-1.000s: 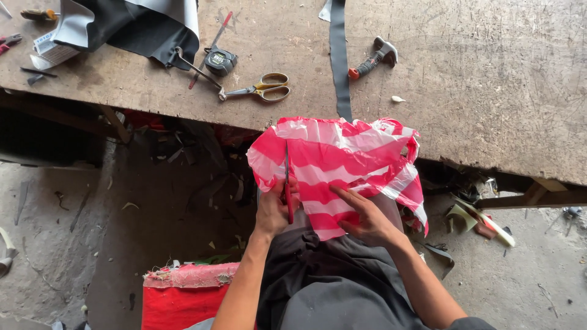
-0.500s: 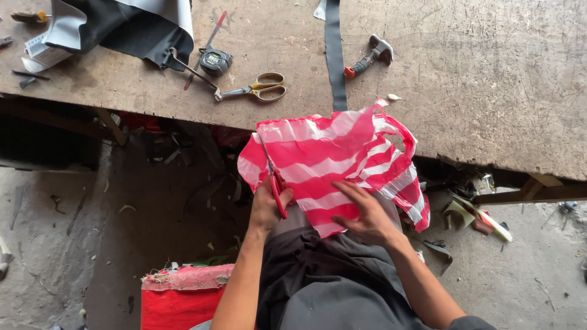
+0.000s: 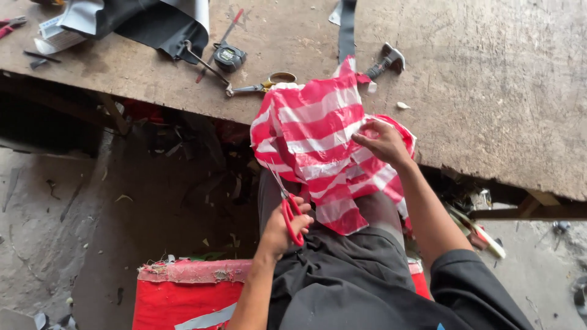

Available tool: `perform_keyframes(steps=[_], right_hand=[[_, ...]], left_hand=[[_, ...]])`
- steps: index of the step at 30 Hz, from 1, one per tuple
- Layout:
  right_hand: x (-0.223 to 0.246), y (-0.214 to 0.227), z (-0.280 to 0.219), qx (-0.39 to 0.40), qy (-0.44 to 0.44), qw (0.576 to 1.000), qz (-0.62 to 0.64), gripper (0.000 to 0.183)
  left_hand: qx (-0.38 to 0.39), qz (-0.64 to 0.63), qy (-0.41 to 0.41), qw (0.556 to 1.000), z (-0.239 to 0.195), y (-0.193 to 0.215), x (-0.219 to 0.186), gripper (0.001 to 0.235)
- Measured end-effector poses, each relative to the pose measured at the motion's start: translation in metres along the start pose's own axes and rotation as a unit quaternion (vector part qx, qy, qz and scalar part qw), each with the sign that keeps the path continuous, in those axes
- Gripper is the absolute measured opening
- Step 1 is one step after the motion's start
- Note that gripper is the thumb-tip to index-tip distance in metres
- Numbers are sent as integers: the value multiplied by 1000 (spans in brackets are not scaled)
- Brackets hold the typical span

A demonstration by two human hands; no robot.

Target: The person is sitting at a workbench and using scissors to cut a red and white striped plastic bag into multiple thin strips.

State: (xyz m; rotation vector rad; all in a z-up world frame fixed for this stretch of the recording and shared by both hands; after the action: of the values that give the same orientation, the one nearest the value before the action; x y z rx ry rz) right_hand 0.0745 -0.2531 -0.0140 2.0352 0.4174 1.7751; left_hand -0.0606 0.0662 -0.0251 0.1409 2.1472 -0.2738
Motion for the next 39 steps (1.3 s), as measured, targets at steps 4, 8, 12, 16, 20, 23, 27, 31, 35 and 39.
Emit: perform_keyframes(steps=[4,8,12,16,20,23,27,31,35,39], right_hand=[[13,-7,-1,-17,-111,989,97,61],[106,8,-38,33,-14,983,181,103],[85,11,-64,68,58,989,121,96],[52,5,-88,87,-7,975,206,58],[33,-6,-106,57,-14,973,223,49],[14,-13,-112,62,-5,972,227,58],[40,-10,-120,72,-3,970,230,70],[44,-6,-122,101,31,968,228,72],[42,-6,-128,106,37,967,228,76],[35,-3,-131,100,47,970,218,78]], left_hand=[[2,8,-31,999,-20,-17,0,68],[97,34,-61,993,-2,-37,42,67],[157,73,-24,985,14,-67,60,69],[151,124,14,981,68,-89,121,63],[119,149,-7,982,35,-78,22,62],[103,222,-15,969,101,-70,101,46],[79,291,15,953,71,-55,41,45],[76,276,-8,958,83,-46,44,49],[83,174,-40,980,76,-45,31,46],[79,181,-45,979,62,-42,6,41]])
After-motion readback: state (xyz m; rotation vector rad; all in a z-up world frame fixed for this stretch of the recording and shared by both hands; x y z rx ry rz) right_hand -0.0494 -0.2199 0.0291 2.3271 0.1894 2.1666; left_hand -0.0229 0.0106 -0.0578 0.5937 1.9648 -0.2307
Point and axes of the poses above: each hand's wrist, its own z-axis towards the middle knuckle, its own y-axis out of the back of the hand, x = y × z, the point moved 3 cm from there along z, towards the middle knuckle, and after that the axes turned 10 degrees about z, right-handed, at the moved point
